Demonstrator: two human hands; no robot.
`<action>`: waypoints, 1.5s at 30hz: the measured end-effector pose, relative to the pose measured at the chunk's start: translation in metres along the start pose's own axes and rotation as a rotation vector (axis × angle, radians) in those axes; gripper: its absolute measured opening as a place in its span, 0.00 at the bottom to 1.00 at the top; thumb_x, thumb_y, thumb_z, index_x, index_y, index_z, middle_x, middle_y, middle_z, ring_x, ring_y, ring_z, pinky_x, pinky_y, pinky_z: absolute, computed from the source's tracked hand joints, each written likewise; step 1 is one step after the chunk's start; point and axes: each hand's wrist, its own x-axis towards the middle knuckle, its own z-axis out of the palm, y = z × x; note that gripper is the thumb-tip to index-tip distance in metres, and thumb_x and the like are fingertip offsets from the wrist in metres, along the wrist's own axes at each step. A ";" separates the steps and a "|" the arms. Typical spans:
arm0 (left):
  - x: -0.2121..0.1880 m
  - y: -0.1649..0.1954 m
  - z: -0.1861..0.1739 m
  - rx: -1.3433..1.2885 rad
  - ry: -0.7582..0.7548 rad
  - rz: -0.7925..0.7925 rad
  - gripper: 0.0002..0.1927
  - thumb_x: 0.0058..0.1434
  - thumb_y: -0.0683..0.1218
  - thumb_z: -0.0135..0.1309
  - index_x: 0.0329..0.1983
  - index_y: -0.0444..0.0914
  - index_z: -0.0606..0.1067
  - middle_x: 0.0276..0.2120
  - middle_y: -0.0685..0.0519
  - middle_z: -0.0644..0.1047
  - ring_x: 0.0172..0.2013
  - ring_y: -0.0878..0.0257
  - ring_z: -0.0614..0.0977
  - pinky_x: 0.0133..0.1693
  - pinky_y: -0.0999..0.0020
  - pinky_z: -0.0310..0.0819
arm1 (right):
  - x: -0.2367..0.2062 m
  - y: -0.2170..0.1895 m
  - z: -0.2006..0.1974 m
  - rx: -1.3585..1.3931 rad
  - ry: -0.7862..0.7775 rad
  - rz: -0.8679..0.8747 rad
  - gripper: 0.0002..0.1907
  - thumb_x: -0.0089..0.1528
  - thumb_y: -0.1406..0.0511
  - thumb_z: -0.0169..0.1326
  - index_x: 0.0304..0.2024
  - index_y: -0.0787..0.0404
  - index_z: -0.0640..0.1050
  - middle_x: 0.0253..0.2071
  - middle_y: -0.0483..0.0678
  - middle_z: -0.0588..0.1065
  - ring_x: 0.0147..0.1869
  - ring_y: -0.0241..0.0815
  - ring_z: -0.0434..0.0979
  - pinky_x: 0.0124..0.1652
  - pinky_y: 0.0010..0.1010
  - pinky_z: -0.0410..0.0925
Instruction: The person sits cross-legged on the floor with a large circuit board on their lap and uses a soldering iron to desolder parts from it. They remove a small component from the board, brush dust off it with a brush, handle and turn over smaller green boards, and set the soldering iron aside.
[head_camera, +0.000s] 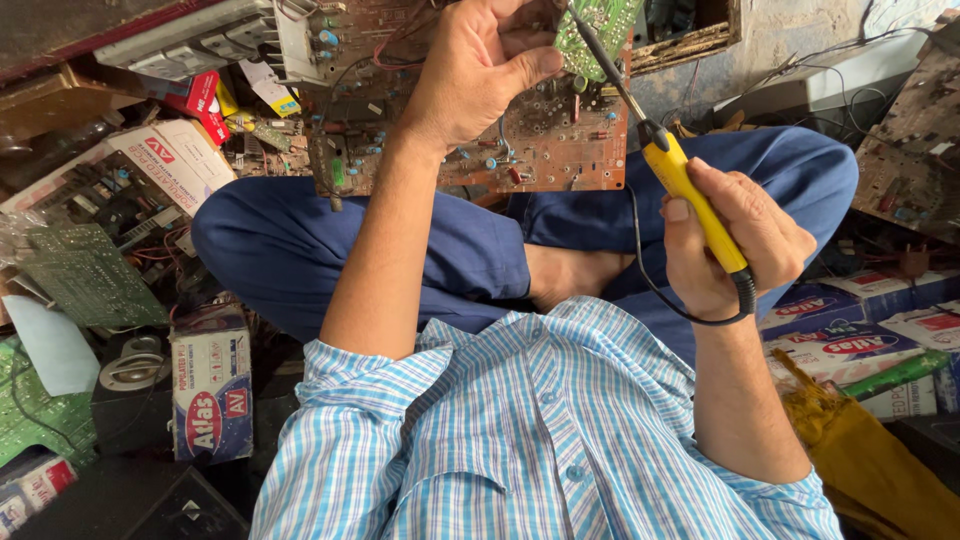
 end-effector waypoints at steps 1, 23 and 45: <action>0.000 -0.001 0.000 0.007 0.004 0.010 0.21 0.73 0.30 0.61 0.66 0.33 0.71 0.63 0.52 0.76 0.60 0.64 0.79 0.64 0.66 0.79 | 0.000 -0.001 0.000 -0.011 0.000 0.002 0.10 0.70 0.73 0.64 0.52 0.73 0.81 0.37 0.57 0.81 0.41 0.45 0.86 0.45 0.27 0.76; -0.002 0.003 0.001 0.027 0.009 -0.006 0.22 0.72 0.27 0.60 0.66 0.33 0.72 0.61 0.49 0.78 0.57 0.62 0.82 0.61 0.68 0.80 | -0.006 -0.025 0.007 0.187 0.044 0.315 0.09 0.74 0.74 0.55 0.53 0.76 0.79 0.41 0.58 0.82 0.40 0.40 0.85 0.43 0.26 0.78; 0.002 -0.004 -0.003 0.013 0.025 0.003 0.19 0.71 0.27 0.62 0.61 0.32 0.75 0.56 0.49 0.79 0.54 0.63 0.83 0.59 0.69 0.81 | -0.006 -0.005 -0.001 0.249 0.025 0.294 0.09 0.74 0.75 0.55 0.53 0.77 0.79 0.43 0.60 0.81 0.41 0.43 0.85 0.43 0.28 0.79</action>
